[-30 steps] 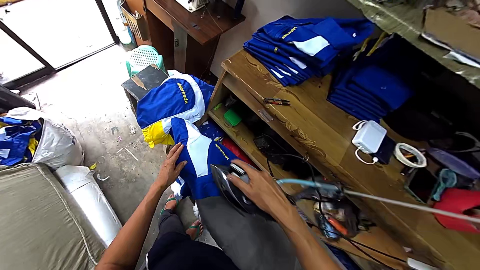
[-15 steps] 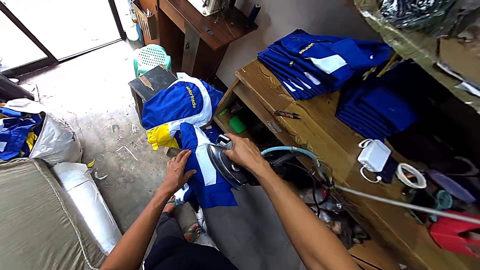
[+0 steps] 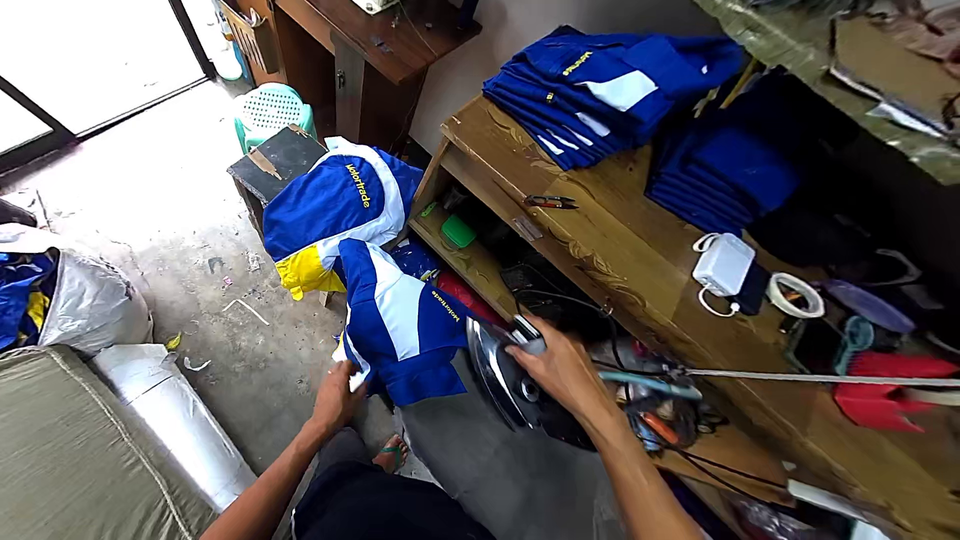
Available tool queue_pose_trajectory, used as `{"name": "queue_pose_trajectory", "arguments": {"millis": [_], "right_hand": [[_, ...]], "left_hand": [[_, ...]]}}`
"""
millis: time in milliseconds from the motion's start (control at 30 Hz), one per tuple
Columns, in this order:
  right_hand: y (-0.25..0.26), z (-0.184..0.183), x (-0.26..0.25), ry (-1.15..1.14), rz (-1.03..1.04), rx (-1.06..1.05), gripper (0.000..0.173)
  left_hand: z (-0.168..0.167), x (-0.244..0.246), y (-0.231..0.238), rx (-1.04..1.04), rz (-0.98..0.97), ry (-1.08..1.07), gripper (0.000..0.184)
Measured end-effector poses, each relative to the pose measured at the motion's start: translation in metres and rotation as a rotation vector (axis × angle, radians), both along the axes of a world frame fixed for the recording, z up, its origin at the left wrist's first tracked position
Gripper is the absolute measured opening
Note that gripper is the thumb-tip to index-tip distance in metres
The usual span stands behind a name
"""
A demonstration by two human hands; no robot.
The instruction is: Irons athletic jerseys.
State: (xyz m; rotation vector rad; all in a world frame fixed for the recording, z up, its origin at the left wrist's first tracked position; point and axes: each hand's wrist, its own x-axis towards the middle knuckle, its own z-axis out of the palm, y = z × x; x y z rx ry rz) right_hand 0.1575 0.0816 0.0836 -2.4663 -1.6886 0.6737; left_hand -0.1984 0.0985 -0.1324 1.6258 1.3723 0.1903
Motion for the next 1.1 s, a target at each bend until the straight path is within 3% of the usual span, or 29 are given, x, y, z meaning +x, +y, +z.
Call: {"name": "queue_pose_trajectory", "arguments": {"millis": [167, 400, 467, 567, 633, 700, 800, 900, 933, 1000, 1033, 1100], "right_hand": [[-0.131, -0.032, 0.034, -0.028, -0.219, -0.008, 0.058], [-0.269, -0.048, 0.070, -0.123, -0.502, 0.082, 0.055], [-0.291, -0.047, 0.081, -0.104, -0.579, 0.060, 0.061], [-0.309, -0.042, 0.094, -0.082, -0.613, 0.191, 0.088], [-0.310, -0.038, 0.095, -0.105, -0.510, 0.373, 0.094], [-0.293, -0.033, 0.082, -0.052, -0.366, 0.465, 0.085], [-0.245, -0.044, 0.038, 0.339, -0.147, 0.455, 0.068], [-0.199, -0.074, -0.029, 0.903, -0.037, 0.365, 0.097], [-0.188, -0.078, -0.055, 1.062, -0.097, 0.348, 0.096], [-0.166, -0.093, -0.098, 1.345, -0.339, 0.374, 0.061], [-0.154, -0.097, -0.110, 1.410, -0.516, 0.386, 0.045], [-0.138, -0.102, -0.111, 1.367, -0.837, 0.368, 0.028]], "left_hand": [[0.000, 0.040, -0.025, -0.194, -0.245, 0.261, 0.069], [0.015, 0.071, -0.026, -0.229, -0.334, 0.422, 0.043], [0.018, 0.069, -0.034, -0.195, -0.326, 0.417, 0.043], [0.035, 0.057, -0.040, -0.209, -0.425, 0.437, 0.049], [0.056, 0.045, -0.038, -0.240, -0.568, 0.382, 0.049], [0.079, 0.037, -0.033, -0.302, -0.664, 0.207, 0.043], [0.133, 0.049, -0.017, -0.450, -0.649, -0.152, 0.036], [0.170, 0.092, -0.010, -0.503, -0.376, -0.637, 0.038], [0.172, 0.111, -0.007, -0.537, -0.296, -0.819, 0.040], [0.166, 0.136, 0.008, -0.502, -0.349, -0.975, 0.049], [0.164, 0.137, 0.016, -0.340, -0.406, -0.899, 0.047], [0.166, 0.121, 0.036, 0.165, -0.380, -0.590, 0.036]]}}
